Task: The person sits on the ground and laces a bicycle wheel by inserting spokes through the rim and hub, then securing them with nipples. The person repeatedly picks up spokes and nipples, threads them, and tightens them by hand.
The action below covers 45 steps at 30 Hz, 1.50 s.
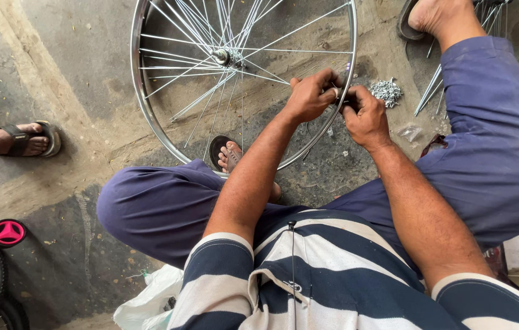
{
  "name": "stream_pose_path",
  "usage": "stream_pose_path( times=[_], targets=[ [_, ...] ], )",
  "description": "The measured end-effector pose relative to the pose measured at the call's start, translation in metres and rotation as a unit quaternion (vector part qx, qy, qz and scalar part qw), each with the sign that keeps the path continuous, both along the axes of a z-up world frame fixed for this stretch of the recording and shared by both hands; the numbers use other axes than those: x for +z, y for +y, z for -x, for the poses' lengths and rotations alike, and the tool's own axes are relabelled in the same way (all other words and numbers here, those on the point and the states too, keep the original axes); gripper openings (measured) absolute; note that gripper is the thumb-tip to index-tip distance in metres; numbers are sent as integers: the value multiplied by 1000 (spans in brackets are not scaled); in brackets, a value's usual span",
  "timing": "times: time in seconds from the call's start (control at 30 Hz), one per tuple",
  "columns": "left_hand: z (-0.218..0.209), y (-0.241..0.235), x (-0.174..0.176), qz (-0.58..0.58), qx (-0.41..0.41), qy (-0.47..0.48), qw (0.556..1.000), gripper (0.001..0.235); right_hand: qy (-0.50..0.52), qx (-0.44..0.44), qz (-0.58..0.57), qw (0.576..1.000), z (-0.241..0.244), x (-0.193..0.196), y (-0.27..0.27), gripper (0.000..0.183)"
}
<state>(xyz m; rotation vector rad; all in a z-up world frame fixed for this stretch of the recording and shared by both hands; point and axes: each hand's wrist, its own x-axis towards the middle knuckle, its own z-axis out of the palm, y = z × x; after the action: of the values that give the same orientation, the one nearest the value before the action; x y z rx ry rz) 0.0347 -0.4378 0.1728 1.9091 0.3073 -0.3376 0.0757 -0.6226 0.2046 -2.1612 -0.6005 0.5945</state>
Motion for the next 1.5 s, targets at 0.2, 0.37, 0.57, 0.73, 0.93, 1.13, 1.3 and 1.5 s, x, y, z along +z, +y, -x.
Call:
stream_pose_path(
  times=[0.2,0.37,0.57,0.73,0.93,1.13,1.3,1.5],
  targets=[
    [-1,8,-1,-26,-38,-22,999,21,12,-14,-20,1000,0,-5,0,20],
    [6,6,-8,-73,-57,0,996,21,174,-76,-176,966,6,-23,-9,25],
    [2,-2,-20,-151,-59,-40,986,26,138,-54,-167,975,14,-25,-4,31],
    [-2,-8,-35,-130,-64,14,989,26,133,-64,-101,984,14,-26,-1,40],
    [-7,-16,-56,-168,-36,-36,984,27,145,-40,-125,981,12,-29,-3,48],
    [-7,-29,-71,-178,16,-56,982,28,173,-26,-132,976,16,-26,0,51],
    [-5,-31,-76,-199,16,-73,977,25,181,-41,-158,970,15,-38,-4,54],
    [6,-21,-68,-166,54,-102,979,25,260,-78,-167,948,17,-48,4,50]
  ],
)
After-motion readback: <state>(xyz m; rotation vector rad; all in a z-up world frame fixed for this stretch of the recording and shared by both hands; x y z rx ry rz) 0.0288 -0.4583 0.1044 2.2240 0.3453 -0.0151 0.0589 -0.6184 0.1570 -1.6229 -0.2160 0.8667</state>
